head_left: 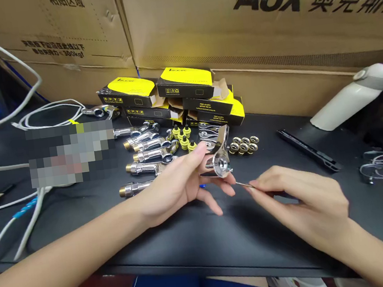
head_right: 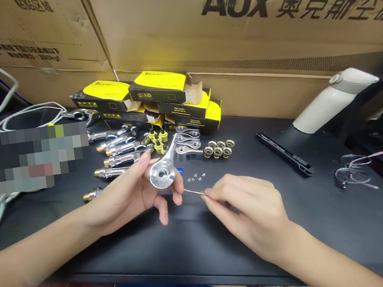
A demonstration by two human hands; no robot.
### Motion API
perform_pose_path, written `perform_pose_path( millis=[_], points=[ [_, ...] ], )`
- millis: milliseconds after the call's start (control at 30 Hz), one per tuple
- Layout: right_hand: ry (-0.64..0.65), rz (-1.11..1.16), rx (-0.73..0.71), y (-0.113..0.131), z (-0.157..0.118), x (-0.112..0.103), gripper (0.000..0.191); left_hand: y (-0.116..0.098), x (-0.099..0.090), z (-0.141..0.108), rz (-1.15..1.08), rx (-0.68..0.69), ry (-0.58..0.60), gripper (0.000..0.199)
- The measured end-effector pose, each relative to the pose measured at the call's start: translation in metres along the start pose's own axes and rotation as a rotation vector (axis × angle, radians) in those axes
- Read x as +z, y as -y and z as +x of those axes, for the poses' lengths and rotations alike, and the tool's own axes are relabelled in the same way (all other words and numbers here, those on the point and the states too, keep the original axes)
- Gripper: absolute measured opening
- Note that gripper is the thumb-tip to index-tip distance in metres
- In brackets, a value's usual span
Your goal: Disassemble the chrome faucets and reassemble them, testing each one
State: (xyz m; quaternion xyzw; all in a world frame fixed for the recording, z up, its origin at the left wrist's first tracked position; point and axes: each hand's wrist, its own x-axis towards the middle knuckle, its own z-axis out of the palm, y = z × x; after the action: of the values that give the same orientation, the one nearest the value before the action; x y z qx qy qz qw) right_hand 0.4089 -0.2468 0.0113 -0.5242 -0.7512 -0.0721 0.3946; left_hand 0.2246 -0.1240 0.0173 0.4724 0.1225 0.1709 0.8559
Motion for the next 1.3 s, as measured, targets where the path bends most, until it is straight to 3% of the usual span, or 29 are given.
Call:
perform_pose_path(
  millis=[167, 367, 500, 767, 867, 933, 1000, 1133, 1300],
  points=[
    [0.004, -0.149, 0.027, -0.023, 0.005, -0.012, 0.01, -0.002, -0.001, -0.002, -0.025, 0.018, 0.021, 0.043],
    [0.492, -0.456, 0.297, -0.059, 0.004, -0.034, 0.015, -0.002, 0.0, -0.003, -0.019, 0.007, 0.028, 0.047],
    [0.613, -0.525, 0.343, -0.066, -0.004, -0.033, 0.02, -0.003, 0.0, -0.003, -0.011, 0.005, 0.041, 0.048],
    [0.537, -0.459, 0.324, -0.069, -0.005, -0.028, 0.008, -0.005, 0.004, -0.005, -0.009, -0.011, 0.003, 0.045],
    [0.313, -0.358, 0.256, -0.053, 0.002, -0.026, 0.004, -0.003, 0.003, -0.004, 0.005, 0.003, 0.024, 0.046],
    [0.106, -0.125, 0.173, -0.037, 0.006, -0.022, 0.005, -0.002, 0.002, -0.004, 0.003, 0.005, 0.055, 0.047],
    [0.01, 0.172, 0.135, -0.021, 0.008, -0.017, 0.015, -0.002, 0.002, -0.004, -0.005, -0.01, 0.085, 0.048],
    [0.151, 0.601, 0.223, -0.004, 0.006, -0.003, 0.025, -0.001, 0.003, -0.004, 0.011, -0.032, 0.125, 0.049],
    [0.207, 0.758, 0.359, -0.006, 0.001, 0.007, 0.016, -0.001, 0.005, -0.004, 0.031, -0.037, 0.15, 0.046]
  ],
)
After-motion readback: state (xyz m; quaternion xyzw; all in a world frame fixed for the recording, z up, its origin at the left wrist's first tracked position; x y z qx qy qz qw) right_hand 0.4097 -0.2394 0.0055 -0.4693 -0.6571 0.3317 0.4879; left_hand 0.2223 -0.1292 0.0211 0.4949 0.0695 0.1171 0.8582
